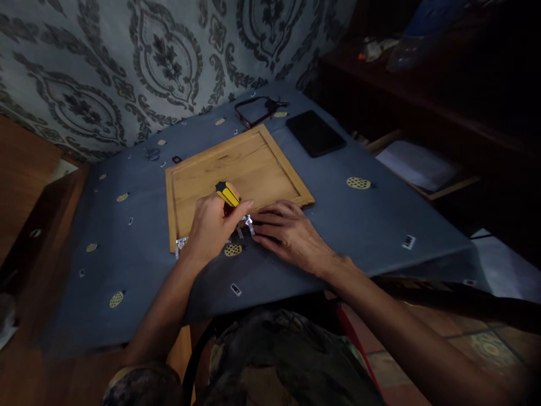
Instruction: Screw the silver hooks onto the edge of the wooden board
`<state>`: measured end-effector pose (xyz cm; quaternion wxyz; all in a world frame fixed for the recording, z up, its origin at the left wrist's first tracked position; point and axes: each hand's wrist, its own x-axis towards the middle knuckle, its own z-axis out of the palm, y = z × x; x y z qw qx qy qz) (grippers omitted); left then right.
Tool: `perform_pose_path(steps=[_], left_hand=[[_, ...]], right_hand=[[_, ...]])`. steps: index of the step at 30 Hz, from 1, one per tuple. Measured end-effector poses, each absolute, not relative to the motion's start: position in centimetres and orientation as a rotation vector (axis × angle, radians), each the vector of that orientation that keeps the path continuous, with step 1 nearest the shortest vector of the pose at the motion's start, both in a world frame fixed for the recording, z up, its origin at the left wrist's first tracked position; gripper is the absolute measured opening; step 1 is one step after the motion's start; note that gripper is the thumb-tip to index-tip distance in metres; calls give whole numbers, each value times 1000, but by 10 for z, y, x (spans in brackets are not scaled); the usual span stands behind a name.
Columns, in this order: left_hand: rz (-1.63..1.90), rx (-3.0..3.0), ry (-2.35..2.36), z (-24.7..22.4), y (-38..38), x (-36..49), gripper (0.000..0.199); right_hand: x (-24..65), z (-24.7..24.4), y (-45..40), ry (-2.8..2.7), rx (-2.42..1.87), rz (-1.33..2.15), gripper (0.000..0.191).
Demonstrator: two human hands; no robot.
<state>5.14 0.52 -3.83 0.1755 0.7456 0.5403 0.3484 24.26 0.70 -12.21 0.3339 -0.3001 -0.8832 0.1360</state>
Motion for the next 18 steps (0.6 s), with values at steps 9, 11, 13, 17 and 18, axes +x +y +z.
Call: perform_pose_path(steps=[9, 11, 13, 17, 18], left_hand=[[834, 2167, 1403, -32, 6, 46, 14], [785, 2160, 1388, -31, 6, 45, 14], [759, 2140, 1400, -31, 6, 44, 13], [774, 2094, 1392, -29, 7, 42, 14], [778, 2084, 1380, -28, 7, 42, 15]], right_hand=[[244, -119, 5, -2308, -807, 358, 19], [244, -120, 5, -2298, -803, 352, 19], [244, -120, 5, -2294, -793, 350, 18], [244, -120, 5, -2287, -802, 352, 17], [244, -120, 5, -2291, -802, 347, 17]])
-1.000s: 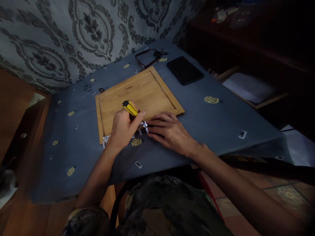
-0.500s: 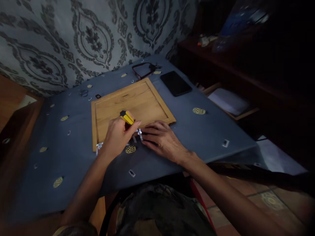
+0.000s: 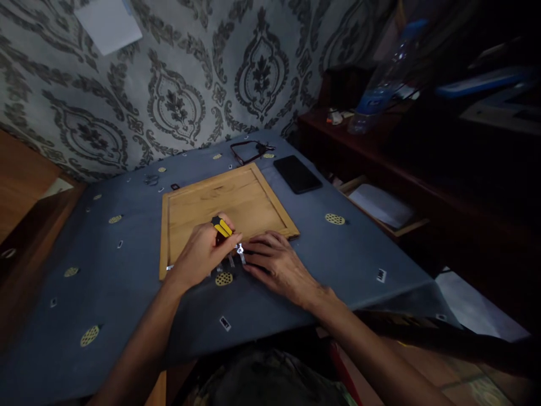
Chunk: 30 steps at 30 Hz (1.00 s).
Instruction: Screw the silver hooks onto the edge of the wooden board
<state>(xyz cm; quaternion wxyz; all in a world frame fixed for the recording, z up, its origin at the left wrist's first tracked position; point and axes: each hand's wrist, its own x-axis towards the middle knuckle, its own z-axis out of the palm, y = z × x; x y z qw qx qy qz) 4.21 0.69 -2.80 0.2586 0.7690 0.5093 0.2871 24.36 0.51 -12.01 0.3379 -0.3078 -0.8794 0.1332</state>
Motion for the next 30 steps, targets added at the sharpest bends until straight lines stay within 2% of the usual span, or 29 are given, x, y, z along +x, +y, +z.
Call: perform_pose_path(steps=[9, 21, 30], left_hand=[[830, 2064, 1469, -28, 6, 39, 17], [788, 2046, 1335, -30, 7, 35, 6], [1074, 1972, 1355, -19, 6, 30, 7]], right_hand=[[243, -122, 6, -2298, -782, 322, 17], [243, -123, 7, -2290, -770, 309, 23], [243, -123, 7, -2293, -787, 321, 19]])
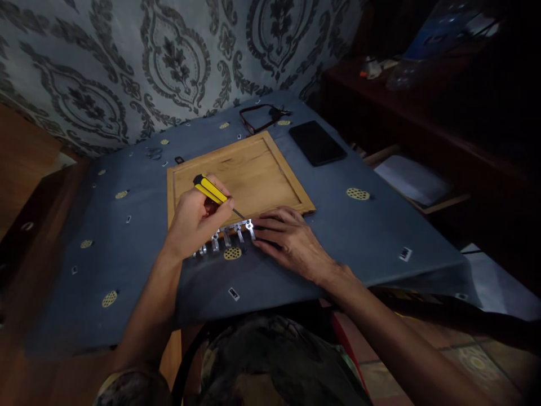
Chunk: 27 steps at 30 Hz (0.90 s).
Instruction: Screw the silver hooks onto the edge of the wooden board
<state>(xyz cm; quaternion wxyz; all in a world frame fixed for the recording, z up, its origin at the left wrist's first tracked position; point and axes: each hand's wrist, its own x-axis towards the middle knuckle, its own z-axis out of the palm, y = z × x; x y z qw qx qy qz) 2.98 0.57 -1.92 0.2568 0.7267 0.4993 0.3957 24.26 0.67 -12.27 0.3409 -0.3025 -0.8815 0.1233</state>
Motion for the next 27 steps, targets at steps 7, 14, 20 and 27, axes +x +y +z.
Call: perform_pose_path(steps=[7, 14, 20, 27], left_hand=[[876, 2069, 1397, -34, 8, 30, 6], [853, 2072, 1382, -35, 10, 34, 10], [840, 2086, 1371, -33, 9, 35, 10], [799, 2102, 1333, -33, 9, 31, 9]], right_hand=[[242, -122, 7, -2283, -771, 268, 19], [242, -123, 7, -2299, -797, 322, 19], [242, -123, 7, -2281, -767, 299, 21], [241, -122, 6, -2269, -774, 306, 21]])
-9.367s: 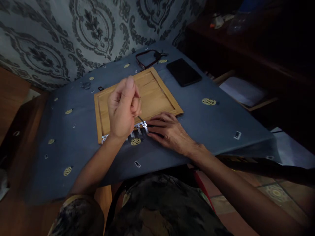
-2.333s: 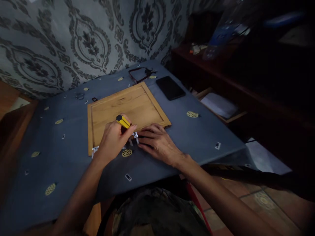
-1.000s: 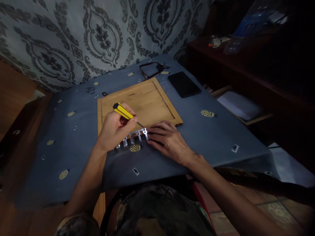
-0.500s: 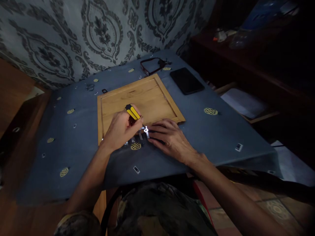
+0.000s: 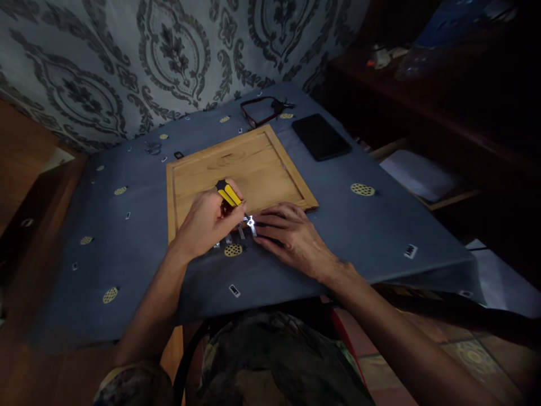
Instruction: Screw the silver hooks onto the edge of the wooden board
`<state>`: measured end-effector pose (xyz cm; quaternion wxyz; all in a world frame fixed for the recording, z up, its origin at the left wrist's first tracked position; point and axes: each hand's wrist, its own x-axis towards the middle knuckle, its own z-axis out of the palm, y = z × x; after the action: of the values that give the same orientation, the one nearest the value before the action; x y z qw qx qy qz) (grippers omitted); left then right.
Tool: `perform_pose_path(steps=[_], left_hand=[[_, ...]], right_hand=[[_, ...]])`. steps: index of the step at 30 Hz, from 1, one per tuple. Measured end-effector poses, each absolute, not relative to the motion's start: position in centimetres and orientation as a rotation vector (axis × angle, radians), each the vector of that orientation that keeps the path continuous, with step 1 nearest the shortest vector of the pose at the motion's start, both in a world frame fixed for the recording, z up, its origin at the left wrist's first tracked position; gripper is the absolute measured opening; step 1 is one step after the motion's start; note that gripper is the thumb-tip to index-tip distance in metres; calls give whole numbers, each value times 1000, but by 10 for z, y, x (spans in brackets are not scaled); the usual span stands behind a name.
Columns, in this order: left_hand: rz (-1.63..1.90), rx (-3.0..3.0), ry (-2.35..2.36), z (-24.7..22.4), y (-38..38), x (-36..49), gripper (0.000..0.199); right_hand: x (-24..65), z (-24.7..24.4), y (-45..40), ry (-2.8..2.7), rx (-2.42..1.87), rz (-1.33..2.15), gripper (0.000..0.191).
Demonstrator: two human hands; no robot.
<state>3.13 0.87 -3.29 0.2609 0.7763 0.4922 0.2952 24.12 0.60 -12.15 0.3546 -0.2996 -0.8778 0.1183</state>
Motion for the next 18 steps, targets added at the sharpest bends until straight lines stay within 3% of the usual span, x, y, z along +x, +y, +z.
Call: perform_pose_path(steps=[18], left_hand=[[820, 2099, 1327, -31, 9, 34, 15]], right_hand=[[243, -123, 7, -2294, -780, 352, 21]])
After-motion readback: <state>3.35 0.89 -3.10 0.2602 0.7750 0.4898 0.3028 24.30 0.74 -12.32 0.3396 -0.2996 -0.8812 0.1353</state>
